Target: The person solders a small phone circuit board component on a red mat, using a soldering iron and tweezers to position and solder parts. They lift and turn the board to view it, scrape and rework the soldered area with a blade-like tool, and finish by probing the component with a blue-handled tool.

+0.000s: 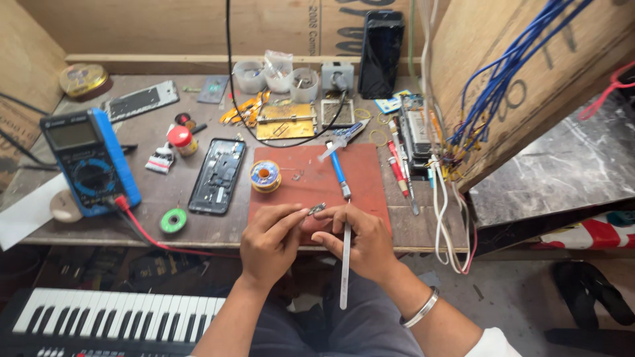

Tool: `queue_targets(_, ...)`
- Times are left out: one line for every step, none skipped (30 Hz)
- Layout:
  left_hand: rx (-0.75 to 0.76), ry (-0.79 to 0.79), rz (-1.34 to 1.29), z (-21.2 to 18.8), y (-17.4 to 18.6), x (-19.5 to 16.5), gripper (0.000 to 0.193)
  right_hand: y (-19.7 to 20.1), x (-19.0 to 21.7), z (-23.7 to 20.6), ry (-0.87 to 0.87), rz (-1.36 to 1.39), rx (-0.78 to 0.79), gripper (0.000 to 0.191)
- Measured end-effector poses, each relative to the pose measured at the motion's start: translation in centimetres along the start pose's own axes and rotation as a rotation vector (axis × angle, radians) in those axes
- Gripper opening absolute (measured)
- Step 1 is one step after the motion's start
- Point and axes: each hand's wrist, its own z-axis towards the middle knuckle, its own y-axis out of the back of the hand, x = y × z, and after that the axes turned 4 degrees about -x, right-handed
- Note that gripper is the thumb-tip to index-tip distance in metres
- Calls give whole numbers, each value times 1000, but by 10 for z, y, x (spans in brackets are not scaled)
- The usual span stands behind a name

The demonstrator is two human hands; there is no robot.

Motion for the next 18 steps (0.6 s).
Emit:
queue_targets(-16,28,-11,-2,-1,0,28,1,-2,-2,-77,-4,11,34)
queue_targets(-10,71,-2,-3,-1,0,26,0,-4,-2,-151,-6,21,32)
queue_targets(-4,113,9,-4,-2,0,25,-1,-5,-2,-223,-6,32,33)
queue_targets(3,156,22,-4,-1,1,24,-2,-7,-2,-205,32,18,35)
queue_targets(8,123,32,-4,-1,1,23,-3,-8,-3,-187,71,6,40)
queue_targets(13,91,41,-4,0,2,22,-4,-9,-4,-170,108,-6,46)
queue_targets(17,59,48,-3,0,2,21,-4,-9,-3,-146,124,-11,51)
queue_targets(29,41,60,-2,0,2,20,-4,-10,-3,-124,138,-15,56)
queue_targets(40,23,70,-1,-1,2,19,-2,-10,-3,-100,149,-19,61)
queue_targets(51,6,81,0,-1,3,18,-2,-11,-2,-83,138,-54,61)
queue_targets(61,8,87,0,-1,3,18,-1,-10,-2,-66,129,-87,62)
queue_targets(70,8,93,0,-1,3,18,-1,-10,-2,-47,120,-120,63)
queue_targets(78,10,100,1,-2,3,18,0,-10,-1,-58,116,-136,60)
queue_targets(80,9,111,2,-2,4,18,0,-10,-1,-71,114,-151,58)
queue_targets(83,10,122,2,-2,4,17,0,-10,-1,-85,112,-164,55)
queue_targets(87,13,133,1,-3,4,17,1,-9,-1,-67,85,-175,52)
queue_targets(84,12,134,1,-3,5,17,3,-9,0,-49,58,-185,50)
queue_targets(81,13,135,1,-3,5,17,4,-9,0,-33,32,-194,47)
